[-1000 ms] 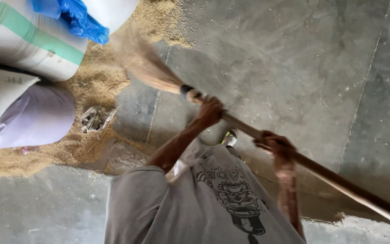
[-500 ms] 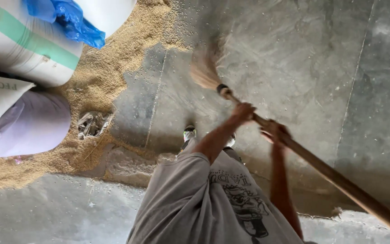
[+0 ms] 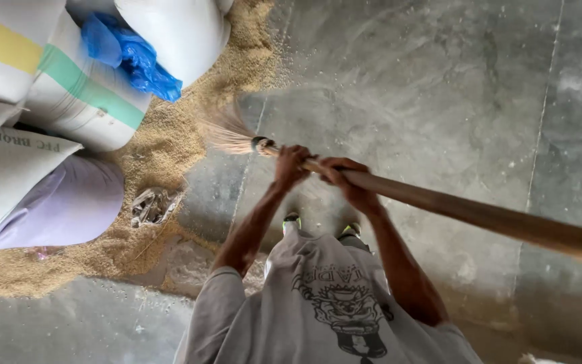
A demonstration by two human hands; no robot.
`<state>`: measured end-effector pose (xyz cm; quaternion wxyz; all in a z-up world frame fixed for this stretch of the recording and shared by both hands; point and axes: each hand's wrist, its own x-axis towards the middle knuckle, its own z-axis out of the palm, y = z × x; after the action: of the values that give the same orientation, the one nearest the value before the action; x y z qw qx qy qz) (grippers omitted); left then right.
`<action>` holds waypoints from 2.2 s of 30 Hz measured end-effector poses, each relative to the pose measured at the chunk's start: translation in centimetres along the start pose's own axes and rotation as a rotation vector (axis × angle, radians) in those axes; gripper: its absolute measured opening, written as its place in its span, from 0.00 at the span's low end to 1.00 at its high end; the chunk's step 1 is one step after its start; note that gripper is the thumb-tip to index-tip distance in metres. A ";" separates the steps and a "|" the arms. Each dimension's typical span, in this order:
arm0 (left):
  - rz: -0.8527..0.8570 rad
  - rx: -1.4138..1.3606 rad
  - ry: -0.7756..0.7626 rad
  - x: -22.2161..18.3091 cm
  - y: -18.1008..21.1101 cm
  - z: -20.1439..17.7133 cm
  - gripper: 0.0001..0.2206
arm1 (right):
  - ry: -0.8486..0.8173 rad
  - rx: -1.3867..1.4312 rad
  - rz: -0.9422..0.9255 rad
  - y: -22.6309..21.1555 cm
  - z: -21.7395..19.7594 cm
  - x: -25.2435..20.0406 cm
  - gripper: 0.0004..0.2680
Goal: Sweep spilled grain off a concrete floor into a pile near stacked sacks using a long-handled broom.
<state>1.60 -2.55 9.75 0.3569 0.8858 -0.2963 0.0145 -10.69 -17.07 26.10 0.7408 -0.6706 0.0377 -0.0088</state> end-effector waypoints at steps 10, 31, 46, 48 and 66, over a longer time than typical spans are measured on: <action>0.272 -0.307 -0.032 9.5 18.9 7.3 0.11 | 0.621 -0.138 -0.213 -12.5 -7.6 -7.6 0.12; -0.253 -0.042 -0.399 19.0 -1.5 19.8 0.13 | 0.332 -0.111 0.125 10.1 -18.5 16.6 0.09; 0.094 -0.217 -0.142 36.1 14.0 14.4 0.13 | 0.163 0.056 -0.161 -15.9 -36.9 17.4 0.09; 0.104 -0.237 -0.221 38.2 16.0 16.0 0.11 | 0.261 0.075 -0.160 -16.7 -37.5 16.2 0.09; 0.328 -0.194 -0.454 49.5 -6.0 32.8 0.22 | 0.692 -0.017 0.061 0.0 -31.7 35.3 0.09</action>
<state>39.49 -45.58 -6.66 0.3575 0.7684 -0.5077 -0.1549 22.41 -50.75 21.46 0.6783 -0.6326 0.3070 -0.2132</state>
